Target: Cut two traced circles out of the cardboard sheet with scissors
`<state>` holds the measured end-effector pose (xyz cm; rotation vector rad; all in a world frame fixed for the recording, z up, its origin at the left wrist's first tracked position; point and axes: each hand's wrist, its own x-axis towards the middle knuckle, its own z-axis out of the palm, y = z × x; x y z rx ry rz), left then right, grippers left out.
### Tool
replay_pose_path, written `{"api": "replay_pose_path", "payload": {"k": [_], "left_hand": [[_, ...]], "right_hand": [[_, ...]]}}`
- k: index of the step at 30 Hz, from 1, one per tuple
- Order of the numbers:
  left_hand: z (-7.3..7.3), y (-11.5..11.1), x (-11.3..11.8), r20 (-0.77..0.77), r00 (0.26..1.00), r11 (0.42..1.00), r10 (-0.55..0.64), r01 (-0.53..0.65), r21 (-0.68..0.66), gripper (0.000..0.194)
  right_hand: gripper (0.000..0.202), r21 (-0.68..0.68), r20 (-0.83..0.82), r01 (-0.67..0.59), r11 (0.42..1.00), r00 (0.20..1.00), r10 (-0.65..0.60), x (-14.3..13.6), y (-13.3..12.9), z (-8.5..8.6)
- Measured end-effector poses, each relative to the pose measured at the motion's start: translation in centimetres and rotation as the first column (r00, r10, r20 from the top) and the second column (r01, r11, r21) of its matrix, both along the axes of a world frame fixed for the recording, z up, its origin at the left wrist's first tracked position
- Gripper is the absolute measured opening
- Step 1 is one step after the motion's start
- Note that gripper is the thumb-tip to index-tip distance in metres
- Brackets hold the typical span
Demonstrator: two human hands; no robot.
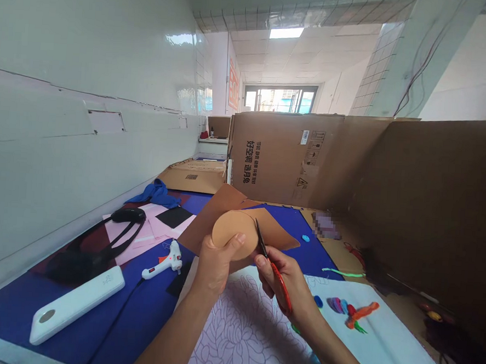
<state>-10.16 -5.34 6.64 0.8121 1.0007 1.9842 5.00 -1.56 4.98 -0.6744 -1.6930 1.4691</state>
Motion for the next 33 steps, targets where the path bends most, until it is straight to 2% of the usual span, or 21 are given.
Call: {"api": "replay_pose_path", "payload": {"k": [5, 11, 25, 33], "left_hand": [[0.00, -0.02, 0.02, 0.014, 1.000, 1.000, 0.001, 0.000, -0.018, 0.045], [0.20, -0.01, 0.22, 0.006, 0.997, 0.997, 0.079, -0.079, -0.012, 0.052], [-0.39, 0.02, 0.00, -0.006, 0.999, 0.999, 0.036, -0.036, -0.031, 0.046], [-0.20, -0.16, 0.12, -0.010, 1.000, 1.000, 0.002, -0.002, -0.024, 0.044]], "right_hand": [[0.048, 0.009, -0.024, -0.004, 1.000, 1.000, 0.004, -0.13, -0.04, 0.14], [0.049, 0.009, -0.045, -0.004, 1.000, 0.999, 0.005, -0.23, -0.02, 0.16], [0.046, -0.022, -0.035, 0.002, 1.000, 0.999, -0.003, -0.32, -0.03, -0.10], [0.046, 0.024, -0.056, -0.004, 1.000, 0.998, 0.005, -0.46, -0.03, 0.26]]}}
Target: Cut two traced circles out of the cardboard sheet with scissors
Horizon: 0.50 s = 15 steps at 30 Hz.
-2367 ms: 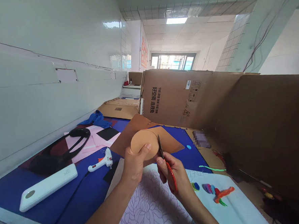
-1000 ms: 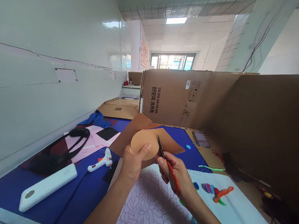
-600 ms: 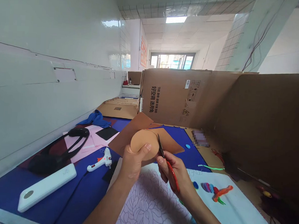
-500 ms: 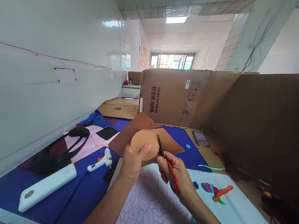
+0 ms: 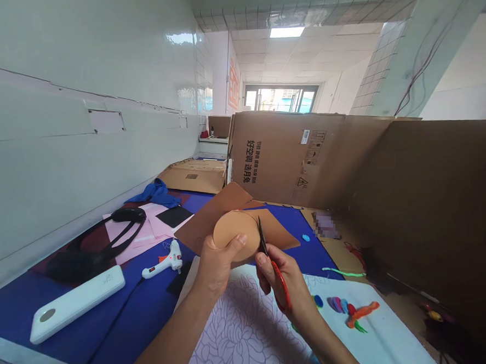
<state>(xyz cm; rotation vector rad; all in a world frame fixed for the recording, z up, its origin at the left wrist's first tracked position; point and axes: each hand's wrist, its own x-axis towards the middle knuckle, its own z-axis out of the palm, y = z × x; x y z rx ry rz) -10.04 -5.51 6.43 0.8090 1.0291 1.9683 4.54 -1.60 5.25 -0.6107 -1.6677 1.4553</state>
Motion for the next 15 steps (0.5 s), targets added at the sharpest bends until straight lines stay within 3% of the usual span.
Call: {"api": "replay_pose_path", "payload": {"k": [7, 15], "left_hand": [[0.36, -0.24, 0.07, 0.006, 1.000, 1.000, -0.009, 0.009, -0.012, 0.044], [0.76, 0.01, -0.33, -0.004, 0.998, 0.998, 0.067, -0.067, -0.012, 0.049]], "right_hand": [[0.048, -0.021, 0.005, 0.008, 1.000, 1.000, -0.008, 0.13, 0.06, -0.15], [0.048, -0.051, 0.035, 0.008, 0.999, 0.999, -0.006, 0.30, 0.12, -0.43]]}}
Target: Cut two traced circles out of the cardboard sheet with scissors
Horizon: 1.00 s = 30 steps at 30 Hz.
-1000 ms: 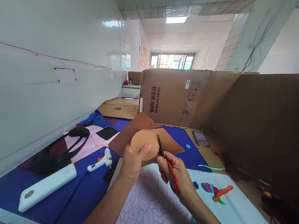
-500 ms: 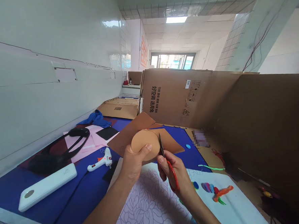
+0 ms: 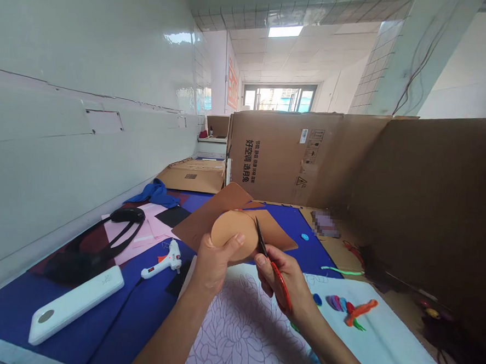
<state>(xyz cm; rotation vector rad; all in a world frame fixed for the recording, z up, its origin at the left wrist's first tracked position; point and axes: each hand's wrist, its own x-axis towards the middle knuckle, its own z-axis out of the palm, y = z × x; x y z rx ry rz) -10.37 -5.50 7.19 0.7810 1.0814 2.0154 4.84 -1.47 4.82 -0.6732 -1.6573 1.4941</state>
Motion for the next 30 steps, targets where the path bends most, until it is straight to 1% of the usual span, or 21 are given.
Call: {"api": "replay_pose_path", "payload": {"k": [3, 6, 10, 13, 18, 20, 23, 24, 27, 30], "left_hand": [[0.3, -0.1, -0.3, 0.003, 0.999, 0.999, -0.044, 0.044, -0.010, 0.049], [0.4, -0.2, -0.5, 0.003, 0.998, 0.998, -0.055, 0.055, -0.032, 0.049], [0.2, -0.3, -0.7, -0.045, 0.992, 0.993, -0.114, 0.114, -0.008, 0.044], [0.1, -0.3, -0.9, -0.055, 0.989, 0.990, -0.139, 0.138, -0.014, 0.042], [-0.2, -0.1, -0.9, -0.052, 0.993, 0.994, -0.110, 0.110, -0.011, 0.045], [-0.2, 0.0, -0.5, -0.022, 0.993, 0.994, -0.113, 0.113, 0.000, 0.048], [-0.2, -0.1, 0.6, 0.055, 0.984, 0.985, -0.170, 0.168, 0.035, 0.050], [-0.3, -0.1, 1.0, 0.084, 0.982, 0.984, -0.170, 0.166, 0.060, 0.049], [-0.6, -0.1, 2.3, 0.128, 0.981, 0.982, -0.143, 0.125, 0.139, 0.042], [-1.1, 0.0, 3.2, 0.116, 0.987, 0.984, -0.115, 0.097, 0.152, 0.033]], "right_hand": [[0.049, -0.008, -0.005, -0.010, 1.000, 1.000, 0.010, 0.0, -0.1, 0.1], [0.049, -0.018, -0.007, -0.021, 1.000, 1.000, 0.021, 0.1, -0.2, 0.4], [0.047, 0.001, 0.001, -0.011, 1.000, 1.000, 0.011, 0.2, -0.1, 0.5], [0.046, 0.025, -0.009, -0.008, 1.000, 1.000, 0.008, 0.2, 0.0, 0.3], [0.045, 0.011, -0.018, -0.011, 1.000, 1.000, 0.011, 0.1, 0.3, 0.0], [0.046, 0.008, -0.041, 0.007, 1.000, 0.999, -0.006, -0.1, 0.3, 0.0], [0.048, 0.013, -0.077, 0.037, 0.999, 0.996, -0.036, -0.2, 0.3, 0.0], [0.049, 0.016, -0.085, 0.047, 0.999, 0.995, -0.045, -0.3, 0.3, 0.0], [0.050, 0.023, -0.101, 0.076, 0.997, 0.992, -0.073, -0.5, 0.2, 0.0], [0.052, 0.045, -0.107, 0.098, 0.994, 0.990, -0.093, -0.6, 0.3, -0.1]]}}
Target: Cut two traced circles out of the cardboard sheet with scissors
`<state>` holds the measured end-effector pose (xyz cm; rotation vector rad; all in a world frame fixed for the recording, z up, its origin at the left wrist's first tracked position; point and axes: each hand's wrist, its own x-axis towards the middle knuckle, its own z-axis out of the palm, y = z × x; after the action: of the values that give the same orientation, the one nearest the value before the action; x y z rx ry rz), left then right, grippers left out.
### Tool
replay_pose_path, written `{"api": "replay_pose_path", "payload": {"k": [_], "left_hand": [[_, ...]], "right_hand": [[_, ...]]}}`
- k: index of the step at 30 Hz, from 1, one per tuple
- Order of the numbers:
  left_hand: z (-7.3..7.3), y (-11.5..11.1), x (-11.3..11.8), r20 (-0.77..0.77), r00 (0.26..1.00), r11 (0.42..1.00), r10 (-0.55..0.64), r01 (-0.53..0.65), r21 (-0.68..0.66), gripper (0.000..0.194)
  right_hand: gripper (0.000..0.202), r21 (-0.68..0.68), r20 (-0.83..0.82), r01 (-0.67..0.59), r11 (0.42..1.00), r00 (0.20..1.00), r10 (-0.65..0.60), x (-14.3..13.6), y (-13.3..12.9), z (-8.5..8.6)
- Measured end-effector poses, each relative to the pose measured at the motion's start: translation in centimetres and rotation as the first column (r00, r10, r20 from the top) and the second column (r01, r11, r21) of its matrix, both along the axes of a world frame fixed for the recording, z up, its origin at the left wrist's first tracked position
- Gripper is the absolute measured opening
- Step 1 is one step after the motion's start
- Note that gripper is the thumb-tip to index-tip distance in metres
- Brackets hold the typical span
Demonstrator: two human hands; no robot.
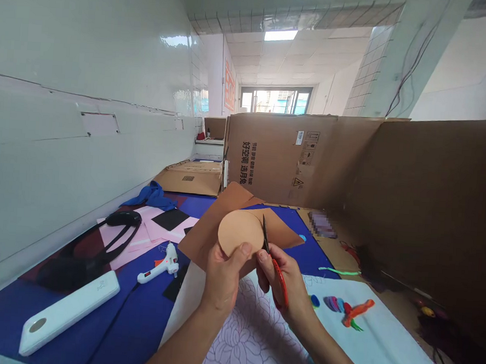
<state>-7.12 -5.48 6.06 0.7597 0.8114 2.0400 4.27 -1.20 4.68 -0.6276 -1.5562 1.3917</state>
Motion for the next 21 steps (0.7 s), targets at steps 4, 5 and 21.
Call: {"api": "replay_pose_path", "payload": {"k": [4, 5, 21], "left_hand": [[-0.7, 0.3, 0.6, -0.028, 0.996, 0.995, 0.083, -0.084, -0.051, 0.031], [-0.8, 0.4, 0.6, -0.034, 0.994, 0.992, 0.101, -0.104, -0.070, 0.032], [-0.9, 0.6, -0.7, -0.116, 0.978, 0.976, 0.176, -0.188, -0.106, 0.037]], "right_hand": [[0.050, 0.025, 0.011, 0.002, 1.000, 1.000, -0.003, -0.1, -0.1, -0.3], [0.048, 0.027, 0.011, -0.003, 1.000, 1.000, 0.003, -0.2, -0.2, -0.5], [0.054, 0.035, 0.055, -0.013, 0.999, 0.998, 0.012, -0.3, -0.2, 0.1]]}}
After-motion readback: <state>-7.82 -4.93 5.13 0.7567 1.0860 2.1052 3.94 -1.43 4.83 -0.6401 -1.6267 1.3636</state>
